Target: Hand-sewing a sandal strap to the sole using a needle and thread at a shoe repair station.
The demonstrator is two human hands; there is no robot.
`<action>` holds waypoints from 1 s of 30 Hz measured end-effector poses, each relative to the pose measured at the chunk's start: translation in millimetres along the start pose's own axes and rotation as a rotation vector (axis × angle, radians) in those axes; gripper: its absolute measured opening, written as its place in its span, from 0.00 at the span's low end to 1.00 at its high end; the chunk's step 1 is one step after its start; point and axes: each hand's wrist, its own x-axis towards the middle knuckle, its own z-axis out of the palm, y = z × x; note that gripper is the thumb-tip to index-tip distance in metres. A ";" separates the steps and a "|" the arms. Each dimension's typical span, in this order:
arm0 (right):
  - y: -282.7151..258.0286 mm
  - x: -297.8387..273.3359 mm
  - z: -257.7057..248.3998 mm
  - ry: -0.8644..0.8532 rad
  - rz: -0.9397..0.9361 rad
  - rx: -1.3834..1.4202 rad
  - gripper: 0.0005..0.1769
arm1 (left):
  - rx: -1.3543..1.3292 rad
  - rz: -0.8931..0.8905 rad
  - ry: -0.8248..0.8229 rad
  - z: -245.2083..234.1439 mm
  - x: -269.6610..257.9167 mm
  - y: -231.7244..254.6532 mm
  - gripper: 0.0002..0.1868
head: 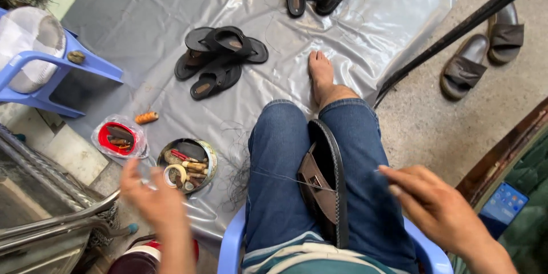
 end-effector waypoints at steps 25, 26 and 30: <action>-0.3 22.5 17.9 -0.231 -0.271 -0.247 0.22 | 0.017 0.530 -0.990 48.9 -144.0 58.4 0.09; 0.3 22.7 17.5 -0.232 -0.271 -0.247 0.22 | 0.017 0.528 -0.990 49.7 -144.7 57.9 0.09; 5.6 21.6 18.9 -0.247 -0.255 -0.282 0.23 | 0.001 0.506 -1.009 54.3 -148.7 54.6 0.09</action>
